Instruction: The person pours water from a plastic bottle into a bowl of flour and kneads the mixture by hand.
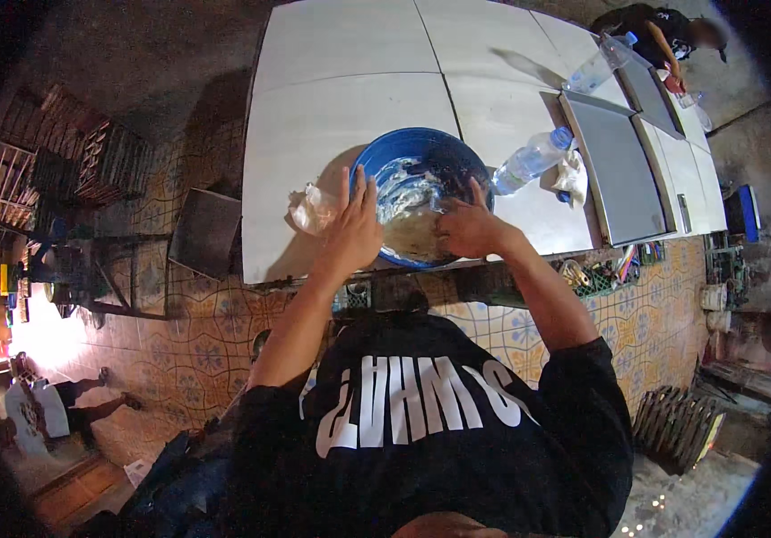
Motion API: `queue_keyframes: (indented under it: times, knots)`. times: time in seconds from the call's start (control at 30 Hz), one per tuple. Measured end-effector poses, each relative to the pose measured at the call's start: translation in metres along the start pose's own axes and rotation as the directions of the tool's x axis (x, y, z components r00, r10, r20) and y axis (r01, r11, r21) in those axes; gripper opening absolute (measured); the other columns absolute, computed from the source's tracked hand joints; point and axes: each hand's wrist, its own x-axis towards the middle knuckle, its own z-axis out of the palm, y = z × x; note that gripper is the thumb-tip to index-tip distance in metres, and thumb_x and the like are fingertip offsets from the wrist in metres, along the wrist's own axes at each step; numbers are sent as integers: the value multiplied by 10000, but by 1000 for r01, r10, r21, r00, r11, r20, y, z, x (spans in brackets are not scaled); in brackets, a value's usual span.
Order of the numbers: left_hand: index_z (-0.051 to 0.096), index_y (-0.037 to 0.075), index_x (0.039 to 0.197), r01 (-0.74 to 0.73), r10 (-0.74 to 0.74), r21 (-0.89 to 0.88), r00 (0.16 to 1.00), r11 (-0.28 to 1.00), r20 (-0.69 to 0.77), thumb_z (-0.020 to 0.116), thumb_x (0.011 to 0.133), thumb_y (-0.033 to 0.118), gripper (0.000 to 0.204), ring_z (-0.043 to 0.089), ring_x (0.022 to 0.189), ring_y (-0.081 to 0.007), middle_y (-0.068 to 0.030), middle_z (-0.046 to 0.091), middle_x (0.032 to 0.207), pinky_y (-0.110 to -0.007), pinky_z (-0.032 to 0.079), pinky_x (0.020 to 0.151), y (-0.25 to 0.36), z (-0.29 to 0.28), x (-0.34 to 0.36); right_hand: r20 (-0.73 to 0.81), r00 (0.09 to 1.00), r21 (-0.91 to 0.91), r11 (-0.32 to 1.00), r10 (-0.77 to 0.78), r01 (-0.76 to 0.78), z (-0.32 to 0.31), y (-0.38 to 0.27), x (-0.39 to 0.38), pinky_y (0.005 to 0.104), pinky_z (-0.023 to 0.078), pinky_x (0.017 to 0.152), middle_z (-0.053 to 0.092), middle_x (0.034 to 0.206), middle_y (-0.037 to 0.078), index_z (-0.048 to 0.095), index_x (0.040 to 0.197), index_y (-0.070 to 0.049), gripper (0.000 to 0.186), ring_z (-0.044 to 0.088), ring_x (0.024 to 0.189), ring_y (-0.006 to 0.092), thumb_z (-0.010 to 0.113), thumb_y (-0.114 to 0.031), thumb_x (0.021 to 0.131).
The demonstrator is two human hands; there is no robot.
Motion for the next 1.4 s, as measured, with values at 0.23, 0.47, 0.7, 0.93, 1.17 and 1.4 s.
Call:
queue_keyframes:
  times: [0.23,0.47,0.7,0.93,1.17,1.4]
  knots:
    - [345,-92,1502,49,-49,-54,999,997,-13,565,857,35,693,17,1553,-435,-303,132,1645,-526,209,1240,5,0,-2,-206,962,512,858,181,-52,-17,4,-4,493,474,957,711,944,231,723,1130,-101,290,687,951,406,622,-235,893]
    - [398,63,1494,60,-124,-380,981,923,-147,560,784,-113,749,56,1555,-423,-261,127,1662,-532,191,1241,11,6,1,-178,966,344,932,186,-116,32,-11,22,666,212,1149,690,1156,245,675,1227,-31,466,612,1184,423,581,-397,956]
    - [391,67,1495,72,-134,-278,968,958,-213,548,790,-116,745,51,1550,-445,-274,114,1659,-548,176,1239,12,15,-4,48,998,123,992,30,-36,8,-62,38,669,70,1205,713,1143,208,677,1274,-99,596,620,1211,386,342,-521,1019]
    - [322,53,1550,189,-255,-366,957,911,-141,562,851,-94,753,2,1542,-458,-288,48,1658,-549,279,1205,14,14,-7,107,993,378,922,42,-80,18,-2,25,550,260,1183,706,1044,219,681,1124,-25,406,679,1034,371,446,-339,1022]
    - [418,35,1498,255,-316,-377,943,890,-107,612,811,-108,728,248,1496,-457,-256,114,1657,-483,413,1132,10,7,-5,-273,924,578,813,267,-64,-4,-10,25,488,525,816,691,891,286,719,1109,-20,294,710,869,395,598,-227,938]
    - [439,-38,1466,203,-285,-333,934,921,-217,577,748,-146,739,315,1458,-476,-295,180,1626,-479,385,1148,10,15,-2,-4,999,232,972,35,-33,15,-56,42,616,7,1227,691,1167,237,685,1214,-33,567,600,1232,366,327,-439,1044]
